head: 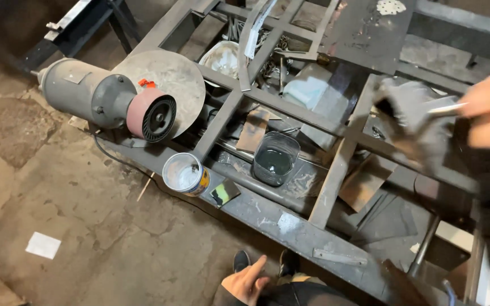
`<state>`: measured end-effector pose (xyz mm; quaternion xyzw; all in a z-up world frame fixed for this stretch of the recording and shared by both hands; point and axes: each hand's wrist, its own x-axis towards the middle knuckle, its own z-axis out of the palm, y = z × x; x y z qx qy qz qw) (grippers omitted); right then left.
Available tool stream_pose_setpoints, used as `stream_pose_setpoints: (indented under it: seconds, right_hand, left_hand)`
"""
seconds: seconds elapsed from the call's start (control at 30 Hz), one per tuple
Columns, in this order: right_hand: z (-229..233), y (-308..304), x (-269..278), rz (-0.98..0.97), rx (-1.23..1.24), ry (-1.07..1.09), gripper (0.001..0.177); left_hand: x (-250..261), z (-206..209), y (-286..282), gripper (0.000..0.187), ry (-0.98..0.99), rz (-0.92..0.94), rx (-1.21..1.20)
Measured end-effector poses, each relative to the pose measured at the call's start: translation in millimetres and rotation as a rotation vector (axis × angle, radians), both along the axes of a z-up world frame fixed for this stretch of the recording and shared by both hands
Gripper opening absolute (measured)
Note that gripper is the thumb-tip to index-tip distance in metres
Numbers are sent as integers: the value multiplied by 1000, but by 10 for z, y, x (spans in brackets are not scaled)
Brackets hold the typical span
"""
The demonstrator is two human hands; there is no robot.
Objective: Clean and lubricate a metal bench vice using a brush and a cloth with solvent.
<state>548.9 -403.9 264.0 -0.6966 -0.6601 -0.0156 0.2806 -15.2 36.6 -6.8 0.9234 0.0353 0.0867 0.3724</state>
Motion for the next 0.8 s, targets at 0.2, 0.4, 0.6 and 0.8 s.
stream_pose_setpoints:
  seconds: [0.2, 0.4, 0.6, 0.8]
  right_hand:
    - [-107, 2165, -2184, -347, 752, 1477, 77]
    - [0, 2444, -2829, -651, 806, 995, 73]
    - [-1252, 2243, -3306, -582, 985, 1293, 71]
    - [-2650, 2293, -3913, -665, 1060, 1451, 45]
  left_hand:
    - [-86, -160, 148, 40, -407, 204, -27]
    - [-338, -118, 643, 64, -156, 84, -88]
    - [-141, 211, 768, 48, -149, -76, -101]
    - [367, 505, 605, 32, -243, -335, -219]
